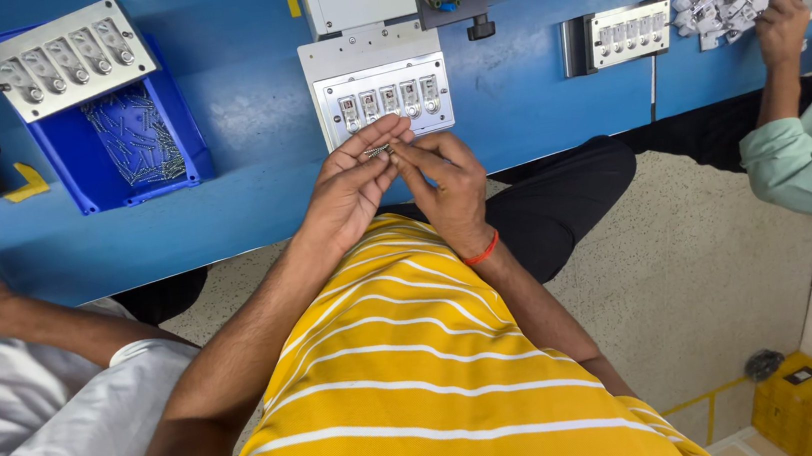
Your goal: The person picks small metal pins from a blue bin and inserts them into slots on a white electrical component. They place the completed component on the table and repeat the process with additional components.
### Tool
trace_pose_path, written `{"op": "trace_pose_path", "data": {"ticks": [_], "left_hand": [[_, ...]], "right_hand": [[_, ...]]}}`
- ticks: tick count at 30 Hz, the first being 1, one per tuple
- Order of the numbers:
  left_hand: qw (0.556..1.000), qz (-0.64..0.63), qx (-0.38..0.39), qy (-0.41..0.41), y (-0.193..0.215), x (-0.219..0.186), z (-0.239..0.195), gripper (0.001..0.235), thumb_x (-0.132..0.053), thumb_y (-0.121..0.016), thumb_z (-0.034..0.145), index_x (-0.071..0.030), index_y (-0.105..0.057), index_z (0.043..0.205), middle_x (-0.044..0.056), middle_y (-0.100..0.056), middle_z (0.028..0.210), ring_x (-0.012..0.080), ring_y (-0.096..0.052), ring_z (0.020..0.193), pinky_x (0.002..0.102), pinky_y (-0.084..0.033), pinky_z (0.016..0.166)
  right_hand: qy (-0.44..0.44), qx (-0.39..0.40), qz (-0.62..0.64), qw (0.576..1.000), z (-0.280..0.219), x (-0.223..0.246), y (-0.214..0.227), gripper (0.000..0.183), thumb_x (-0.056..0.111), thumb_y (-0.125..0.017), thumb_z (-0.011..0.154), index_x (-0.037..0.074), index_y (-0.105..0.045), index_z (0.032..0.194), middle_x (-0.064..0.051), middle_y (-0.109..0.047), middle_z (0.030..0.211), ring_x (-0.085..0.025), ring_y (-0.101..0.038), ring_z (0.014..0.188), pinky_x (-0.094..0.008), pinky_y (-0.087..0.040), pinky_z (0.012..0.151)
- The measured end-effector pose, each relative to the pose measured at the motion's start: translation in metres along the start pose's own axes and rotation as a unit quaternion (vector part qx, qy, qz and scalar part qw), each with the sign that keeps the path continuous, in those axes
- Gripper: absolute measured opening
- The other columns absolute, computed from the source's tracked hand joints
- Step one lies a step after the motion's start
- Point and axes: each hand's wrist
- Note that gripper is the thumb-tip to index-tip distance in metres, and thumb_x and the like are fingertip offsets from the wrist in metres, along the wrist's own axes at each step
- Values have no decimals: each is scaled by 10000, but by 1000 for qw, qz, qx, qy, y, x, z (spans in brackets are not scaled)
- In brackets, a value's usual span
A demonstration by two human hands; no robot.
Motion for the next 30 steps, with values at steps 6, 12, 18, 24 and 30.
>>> {"op": "trace_pose_path", "data": {"ticks": [6,12,18,24,30], "left_hand": [[996,-90,-22,-4,4,7,3,409,23,-529,1030,37,-486,1436,190,-563,1460,261,-554,1382,358,-475,1127],[997,9,-54,-57,22,5,6,207,-33,-512,1071,-29,-513,1278,214,-620,1328,283,-624,1265,411,-499,1162],[991,97,-68,-55,32,7,-2,127,-103,-505,1091,-36,-514,1199,216,-665,1248,278,-676,1190,408,-539,1112],[984,156,-91,-10,33,13,-10,191,-126,-526,1070,-37,-510,1237,202,-693,1207,252,-693,1137,382,-555,1056],[976,199,-93,-12,35,15,-20,200,-124,-558,1055,-49,-479,1223,187,-718,1151,247,-715,1102,376,-571,1021]], "right_hand": [[-22,0,66,998,1,2,1,235,5,-811,908,68,-782,1133,-49,-667,951,-130,-670,810,-266,-548,682],[-58,-40,82,994,10,-17,14,196,31,-838,904,57,-785,1092,-66,-692,948,-108,-677,782,-251,-559,670],[-54,-54,34,997,21,-42,25,167,36,-838,911,60,-798,1071,-81,-744,995,-150,-703,850,-277,-570,720],[-29,-42,-19,999,32,-62,17,133,59,-821,929,73,-797,1059,-70,-772,1044,-204,-727,991,-320,-571,851],[-6,-36,-54,998,41,-67,12,112,85,-826,926,80,-788,1031,-56,-776,1042,-221,-721,1007,-362,-510,913]]}}
Point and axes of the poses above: each hand's wrist, its own z-axis towards the middle knuckle, its own y-axis out of the back of the hand, x = y × z
